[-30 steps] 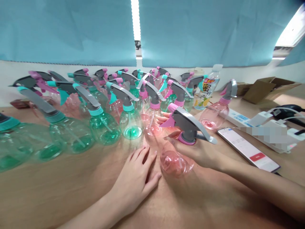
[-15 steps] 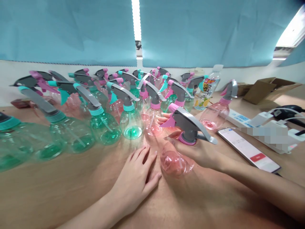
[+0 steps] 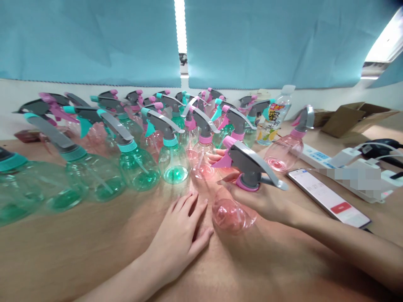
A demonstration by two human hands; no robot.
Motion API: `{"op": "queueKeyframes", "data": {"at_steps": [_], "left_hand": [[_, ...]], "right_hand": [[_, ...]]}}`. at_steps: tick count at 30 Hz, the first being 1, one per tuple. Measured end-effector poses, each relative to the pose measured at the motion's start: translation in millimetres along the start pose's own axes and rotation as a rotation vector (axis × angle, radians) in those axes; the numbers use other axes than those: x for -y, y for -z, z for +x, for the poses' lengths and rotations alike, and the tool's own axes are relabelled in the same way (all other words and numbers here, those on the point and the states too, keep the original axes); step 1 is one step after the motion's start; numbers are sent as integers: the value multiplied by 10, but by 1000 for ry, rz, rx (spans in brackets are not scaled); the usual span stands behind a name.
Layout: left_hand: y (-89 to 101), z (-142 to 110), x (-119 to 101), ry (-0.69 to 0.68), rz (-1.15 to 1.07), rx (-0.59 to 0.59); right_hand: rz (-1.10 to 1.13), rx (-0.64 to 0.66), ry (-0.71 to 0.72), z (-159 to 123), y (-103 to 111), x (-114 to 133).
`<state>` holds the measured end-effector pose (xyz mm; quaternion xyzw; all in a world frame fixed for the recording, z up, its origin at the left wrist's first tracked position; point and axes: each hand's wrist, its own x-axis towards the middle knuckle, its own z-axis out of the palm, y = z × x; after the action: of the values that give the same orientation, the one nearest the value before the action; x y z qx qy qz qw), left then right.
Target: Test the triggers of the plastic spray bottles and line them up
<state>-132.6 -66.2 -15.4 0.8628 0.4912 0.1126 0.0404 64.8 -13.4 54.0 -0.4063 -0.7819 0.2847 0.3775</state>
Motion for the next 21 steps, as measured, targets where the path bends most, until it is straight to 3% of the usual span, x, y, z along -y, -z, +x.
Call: {"op": "queueKeyframes", "data": {"at_steps": [11, 21], "left_hand": [[-12, 0, 12, -10, -10, -25], [7, -2, -1, -8, -13, -18]], "right_hand": [[-24, 24, -26, 4, 13, 14], [23, 73, 91, 52, 76, 71]]}}
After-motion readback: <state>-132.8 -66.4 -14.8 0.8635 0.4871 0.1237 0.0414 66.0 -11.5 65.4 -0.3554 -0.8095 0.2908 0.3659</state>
